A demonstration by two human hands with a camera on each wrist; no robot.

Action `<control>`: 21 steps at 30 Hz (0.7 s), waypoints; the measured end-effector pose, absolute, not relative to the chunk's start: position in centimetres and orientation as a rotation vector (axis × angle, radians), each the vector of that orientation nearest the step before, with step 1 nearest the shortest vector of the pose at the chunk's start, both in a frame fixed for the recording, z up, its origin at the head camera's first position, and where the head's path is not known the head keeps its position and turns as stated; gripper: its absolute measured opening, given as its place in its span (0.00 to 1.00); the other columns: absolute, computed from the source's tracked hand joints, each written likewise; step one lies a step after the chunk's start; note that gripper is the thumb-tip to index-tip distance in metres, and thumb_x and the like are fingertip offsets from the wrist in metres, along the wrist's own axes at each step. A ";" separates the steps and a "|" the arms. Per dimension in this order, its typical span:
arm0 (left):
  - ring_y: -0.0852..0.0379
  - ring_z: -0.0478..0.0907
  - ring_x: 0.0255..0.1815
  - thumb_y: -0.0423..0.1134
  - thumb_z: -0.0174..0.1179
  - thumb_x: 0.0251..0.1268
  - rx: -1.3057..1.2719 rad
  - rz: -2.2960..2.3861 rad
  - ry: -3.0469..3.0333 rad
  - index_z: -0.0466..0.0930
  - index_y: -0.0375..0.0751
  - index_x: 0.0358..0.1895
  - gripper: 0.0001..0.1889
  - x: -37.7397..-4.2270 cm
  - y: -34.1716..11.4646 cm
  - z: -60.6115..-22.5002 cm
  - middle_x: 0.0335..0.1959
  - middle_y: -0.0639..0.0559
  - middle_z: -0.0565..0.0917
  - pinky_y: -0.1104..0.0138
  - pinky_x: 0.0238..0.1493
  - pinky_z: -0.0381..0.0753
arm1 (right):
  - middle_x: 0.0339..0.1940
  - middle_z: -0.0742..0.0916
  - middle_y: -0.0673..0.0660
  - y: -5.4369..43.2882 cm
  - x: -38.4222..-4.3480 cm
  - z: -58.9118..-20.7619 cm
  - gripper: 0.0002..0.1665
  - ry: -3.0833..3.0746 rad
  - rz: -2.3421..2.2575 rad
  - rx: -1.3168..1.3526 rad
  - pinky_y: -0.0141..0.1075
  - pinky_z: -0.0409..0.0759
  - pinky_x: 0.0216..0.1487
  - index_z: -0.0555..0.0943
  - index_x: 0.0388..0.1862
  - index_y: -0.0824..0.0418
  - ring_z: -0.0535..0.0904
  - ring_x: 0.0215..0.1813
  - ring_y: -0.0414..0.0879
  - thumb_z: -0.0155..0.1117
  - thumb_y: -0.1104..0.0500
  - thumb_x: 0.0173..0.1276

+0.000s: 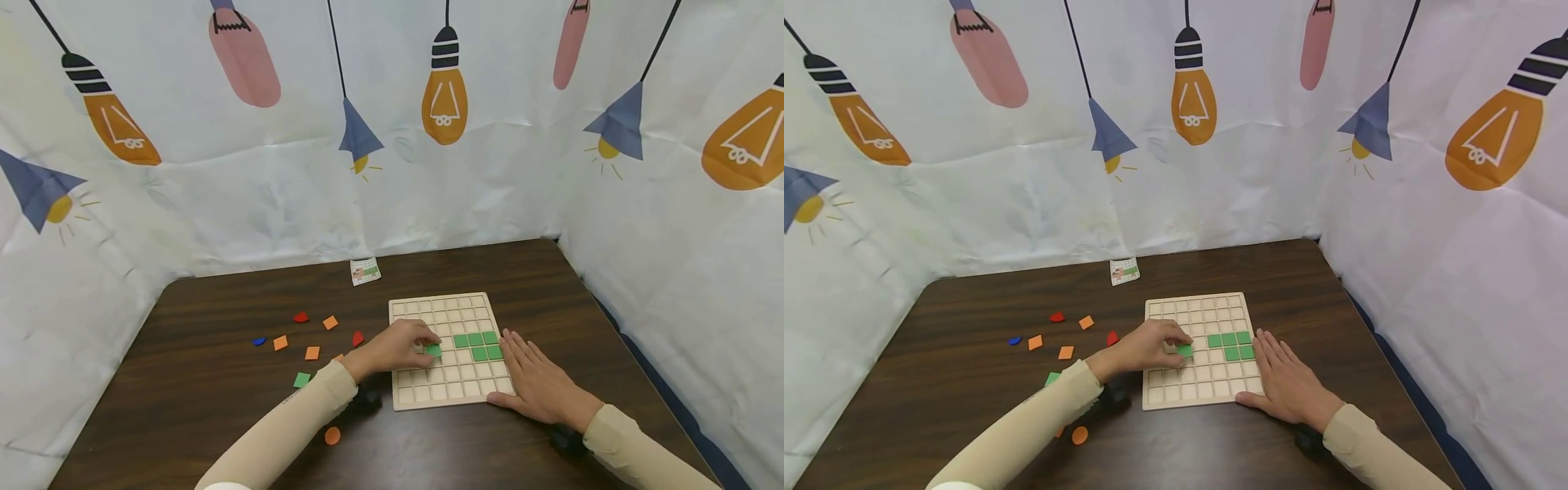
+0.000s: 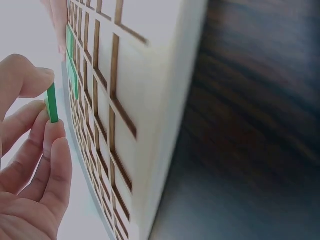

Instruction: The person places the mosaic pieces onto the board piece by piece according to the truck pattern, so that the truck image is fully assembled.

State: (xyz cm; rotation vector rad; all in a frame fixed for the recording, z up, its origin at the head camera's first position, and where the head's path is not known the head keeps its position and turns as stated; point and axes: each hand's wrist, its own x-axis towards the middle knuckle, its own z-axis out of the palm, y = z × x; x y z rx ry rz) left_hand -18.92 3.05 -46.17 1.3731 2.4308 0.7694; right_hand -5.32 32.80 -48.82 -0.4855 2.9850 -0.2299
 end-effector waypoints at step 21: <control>0.63 0.84 0.46 0.41 0.68 0.67 1.484 0.717 2.399 0.90 0.45 0.54 0.14 -18.6 7.6 -46.6 0.48 0.53 0.90 0.76 0.49 0.81 | 0.85 0.59 0.70 32.6 -5.3 -48.6 0.64 2.992 -0.241 -0.469 0.60 0.62 0.81 0.54 0.83 0.71 0.54 0.86 0.65 0.48 0.21 0.71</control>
